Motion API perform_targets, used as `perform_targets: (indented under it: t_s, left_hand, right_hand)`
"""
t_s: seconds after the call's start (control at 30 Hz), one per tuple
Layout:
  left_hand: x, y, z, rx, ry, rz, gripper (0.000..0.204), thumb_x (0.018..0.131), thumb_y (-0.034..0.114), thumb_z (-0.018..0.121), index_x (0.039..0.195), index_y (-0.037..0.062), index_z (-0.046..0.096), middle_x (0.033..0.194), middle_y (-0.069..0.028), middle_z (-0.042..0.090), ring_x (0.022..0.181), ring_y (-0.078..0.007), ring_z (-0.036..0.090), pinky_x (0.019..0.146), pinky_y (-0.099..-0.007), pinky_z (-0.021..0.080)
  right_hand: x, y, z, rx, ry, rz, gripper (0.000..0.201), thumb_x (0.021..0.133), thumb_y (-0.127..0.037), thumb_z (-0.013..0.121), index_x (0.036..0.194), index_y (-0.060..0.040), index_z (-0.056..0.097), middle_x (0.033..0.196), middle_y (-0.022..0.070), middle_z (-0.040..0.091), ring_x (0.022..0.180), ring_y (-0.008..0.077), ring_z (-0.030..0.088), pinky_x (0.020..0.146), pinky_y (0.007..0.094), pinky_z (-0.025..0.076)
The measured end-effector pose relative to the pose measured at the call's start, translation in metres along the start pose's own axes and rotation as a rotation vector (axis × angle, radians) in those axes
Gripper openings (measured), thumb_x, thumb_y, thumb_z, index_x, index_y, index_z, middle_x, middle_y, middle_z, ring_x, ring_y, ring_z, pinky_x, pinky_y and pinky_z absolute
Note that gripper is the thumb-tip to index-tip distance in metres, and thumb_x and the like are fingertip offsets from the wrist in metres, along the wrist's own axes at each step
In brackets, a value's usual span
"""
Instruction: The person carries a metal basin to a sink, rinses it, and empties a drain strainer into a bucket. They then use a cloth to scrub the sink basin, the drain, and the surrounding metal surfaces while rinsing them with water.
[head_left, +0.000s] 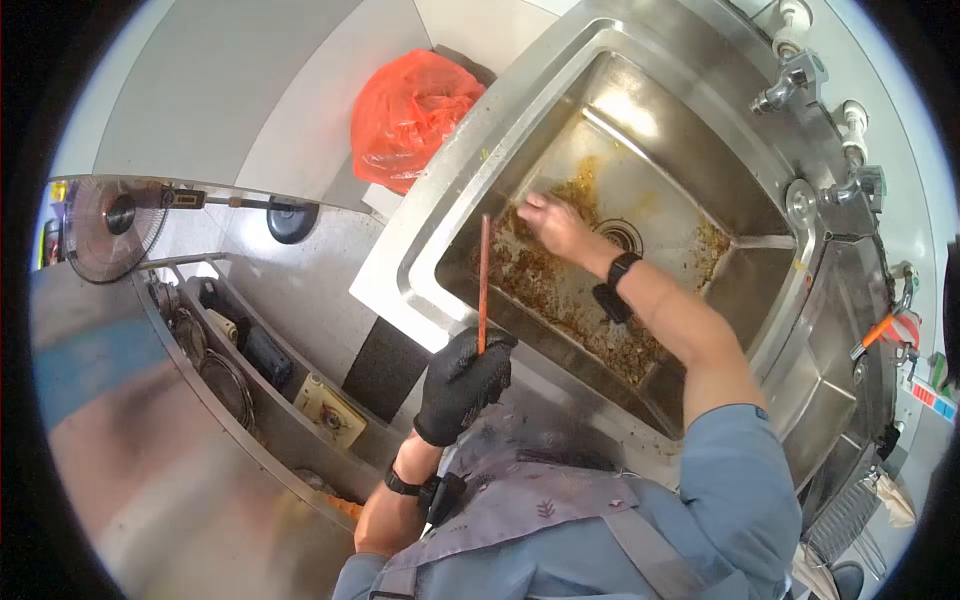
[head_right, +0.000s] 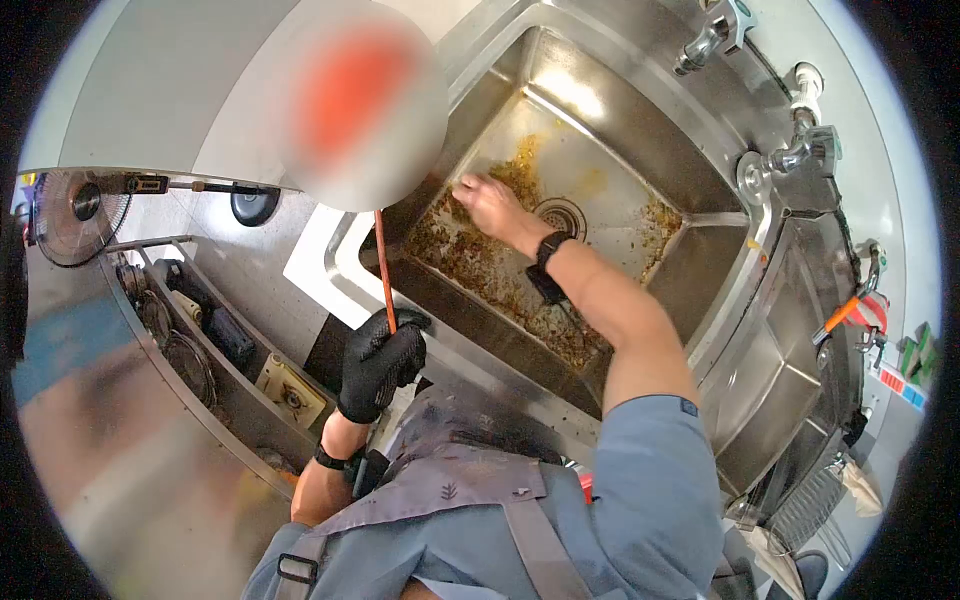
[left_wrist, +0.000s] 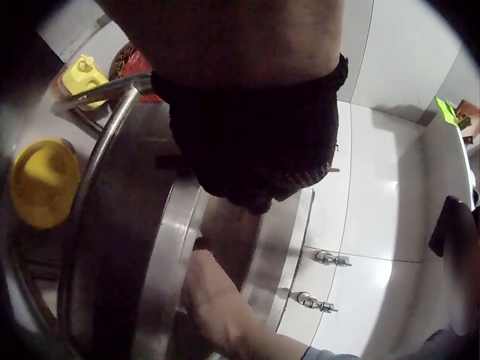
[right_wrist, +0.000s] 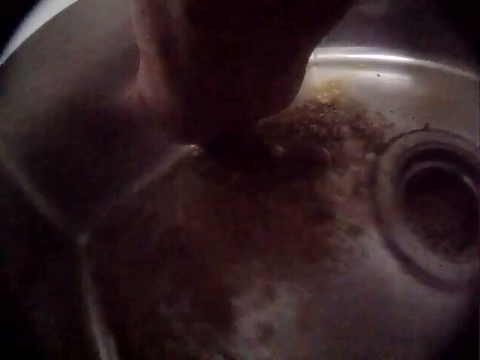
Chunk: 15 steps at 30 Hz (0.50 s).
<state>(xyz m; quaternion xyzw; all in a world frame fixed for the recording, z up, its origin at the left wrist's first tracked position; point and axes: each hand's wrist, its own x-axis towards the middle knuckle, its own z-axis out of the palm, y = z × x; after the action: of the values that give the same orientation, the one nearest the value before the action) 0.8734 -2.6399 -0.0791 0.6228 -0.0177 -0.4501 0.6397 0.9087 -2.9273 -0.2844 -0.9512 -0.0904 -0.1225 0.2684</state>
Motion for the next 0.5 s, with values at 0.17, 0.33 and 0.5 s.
perform_targets:
  t_s: [0.17, 0.33, 0.5]
  left_hand:
    - [-0.005, 0.004, 0.003, -0.069, 0.029, -0.004, 0.020, 0.100, 0.014, 0.058, 0.112, -0.0019, 0.063, 0.070, -0.0025, 0.057, 0.052, -0.0077, 0.049, 0.046, -0.0226, 0.036]
    - [-0.002, -0.001, 0.004, -0.017, 0.054, 0.029, 0.022, 0.101, 0.017, 0.060, 0.112, -0.0001, 0.064, 0.069, -0.0019, 0.058, 0.052, -0.0069, 0.048, 0.045, -0.0221, 0.036]
    - [-0.004, -0.007, 0.001, -0.012, 0.066, 0.047, 0.022, 0.101, 0.018, 0.060, 0.113, 0.0000, 0.063, 0.070, -0.0019, 0.059, 0.051, -0.0065, 0.048, 0.044, -0.0215, 0.036]
  right_hand:
    - [-0.001, 0.034, -0.026, -0.078, -0.152, 0.224, 0.022, 0.087, -0.002, 0.056, 0.104, -0.0026, 0.071, 0.116, 0.0206, 0.068, 0.097, 0.0365, 0.069, 0.090, 0.0447, 0.059]
    - [0.000, 0.029, 0.079, -0.260, -0.068, 0.041, 0.028, 0.096, -0.009, 0.052, 0.120, 0.0006, 0.065, 0.122, 0.0244, 0.063, 0.106, 0.0385, 0.066, 0.095, 0.0437, 0.056]
    - [0.020, -0.034, -0.008, -0.093, -0.623, 0.110, 0.020, 0.091, -0.007, 0.054, 0.105, -0.0027, 0.068, 0.125, 0.0237, 0.061, 0.111, 0.0374, 0.065, 0.092, 0.0453, 0.056]
